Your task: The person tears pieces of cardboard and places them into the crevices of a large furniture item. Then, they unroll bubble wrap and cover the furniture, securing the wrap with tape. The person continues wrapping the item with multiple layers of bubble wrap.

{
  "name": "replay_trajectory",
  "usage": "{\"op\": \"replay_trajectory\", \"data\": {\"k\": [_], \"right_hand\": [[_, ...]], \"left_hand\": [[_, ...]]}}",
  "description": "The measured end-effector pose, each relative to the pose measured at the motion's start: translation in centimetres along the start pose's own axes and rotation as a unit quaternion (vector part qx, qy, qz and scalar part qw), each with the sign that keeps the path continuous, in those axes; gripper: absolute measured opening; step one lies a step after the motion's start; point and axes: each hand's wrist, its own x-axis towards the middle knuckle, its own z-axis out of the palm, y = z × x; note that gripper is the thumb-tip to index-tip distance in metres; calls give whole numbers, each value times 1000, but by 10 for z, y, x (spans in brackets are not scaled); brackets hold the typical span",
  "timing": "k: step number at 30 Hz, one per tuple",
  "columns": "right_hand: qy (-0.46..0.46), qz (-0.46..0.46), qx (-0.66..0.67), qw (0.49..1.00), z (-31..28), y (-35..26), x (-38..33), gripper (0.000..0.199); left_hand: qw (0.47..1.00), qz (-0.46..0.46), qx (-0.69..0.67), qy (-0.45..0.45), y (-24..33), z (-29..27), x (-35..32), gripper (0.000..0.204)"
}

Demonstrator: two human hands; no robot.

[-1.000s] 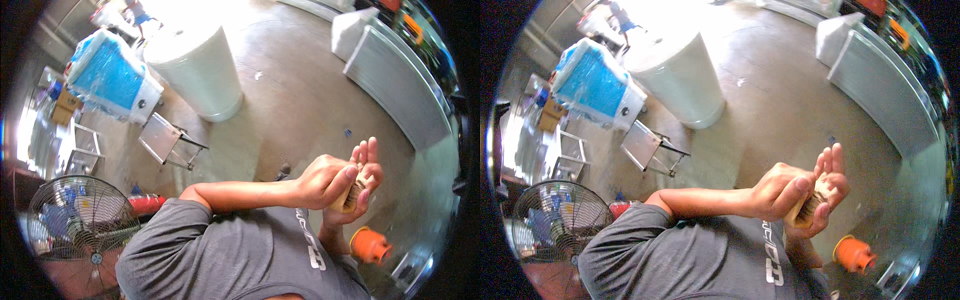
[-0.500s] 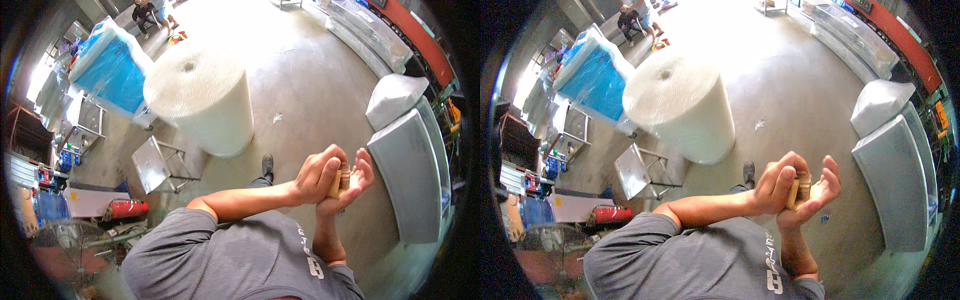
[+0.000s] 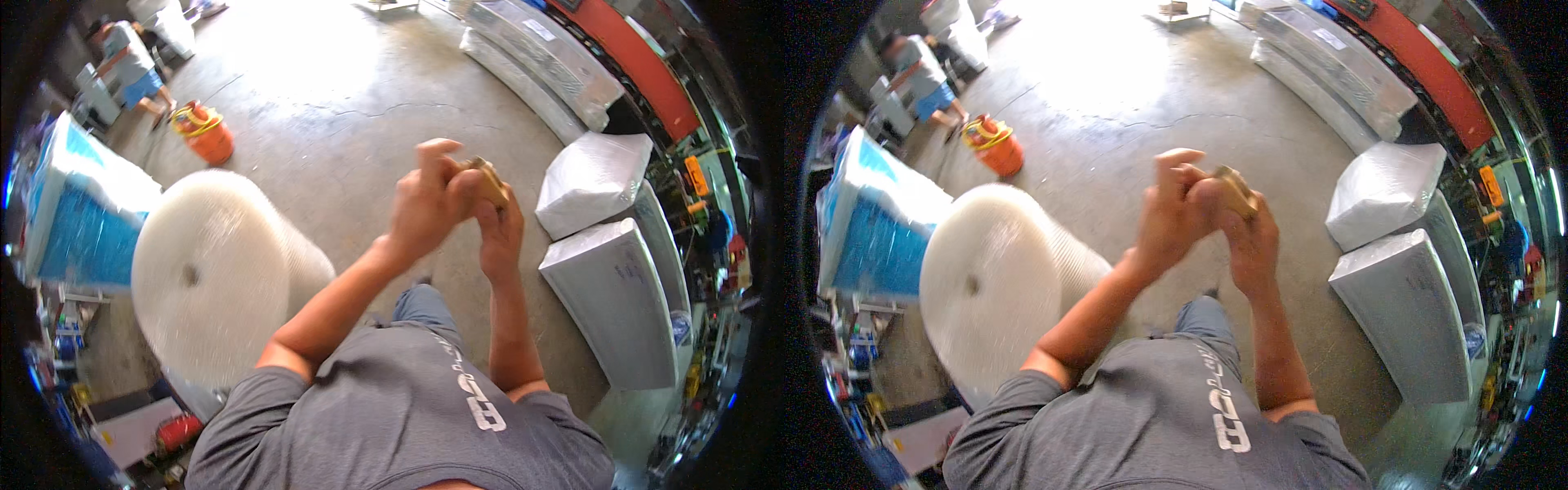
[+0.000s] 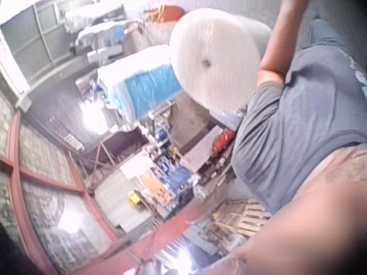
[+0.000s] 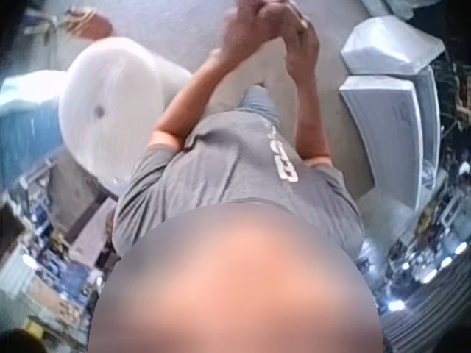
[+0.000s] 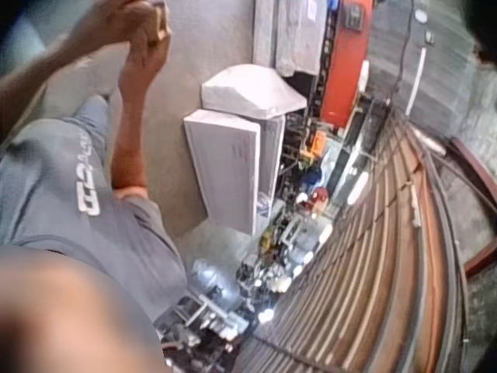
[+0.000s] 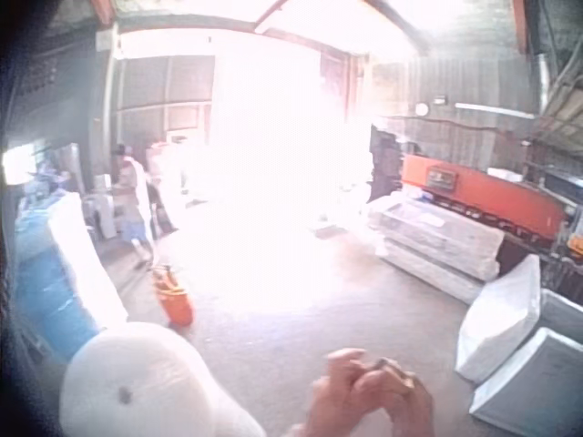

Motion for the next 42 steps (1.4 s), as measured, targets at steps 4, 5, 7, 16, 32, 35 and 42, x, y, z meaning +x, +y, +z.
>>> {"op": "replay_trajectory", "data": {"k": [4, 5, 7, 16, 32, 35, 42], "right_hand": [[-95, 17, 80, 992, 3, 76, 126, 29], [-130, 30, 79, 988, 4, 94, 152, 28], [-210, 52, 84, 973, 13, 138, 214, 27], [-484, 235, 65, 841, 84, 275, 394, 32], [-574, 33, -133, 807, 436, 343, 589, 22], [-570, 95, -87, 811, 502, 340, 622, 23], [-597, -59, -92, 795, 678, 387, 697, 35]], "left_hand": [[988, -9, -15, -152, -89, -25, 83, 50], [971, -84, -66, -213, -111, -31, 103, 48], [927, -235, -161, -243, -156, -31, 140, 44], [939, -247, 137, -197, -295, -60, 248, 36], [941, -326, 81, -42, -486, -305, 393, 28], [947, -297, 119, 20, -504, -356, 420, 27], [886, -422, 188, 49, -587, -464, 480, 29]]}}
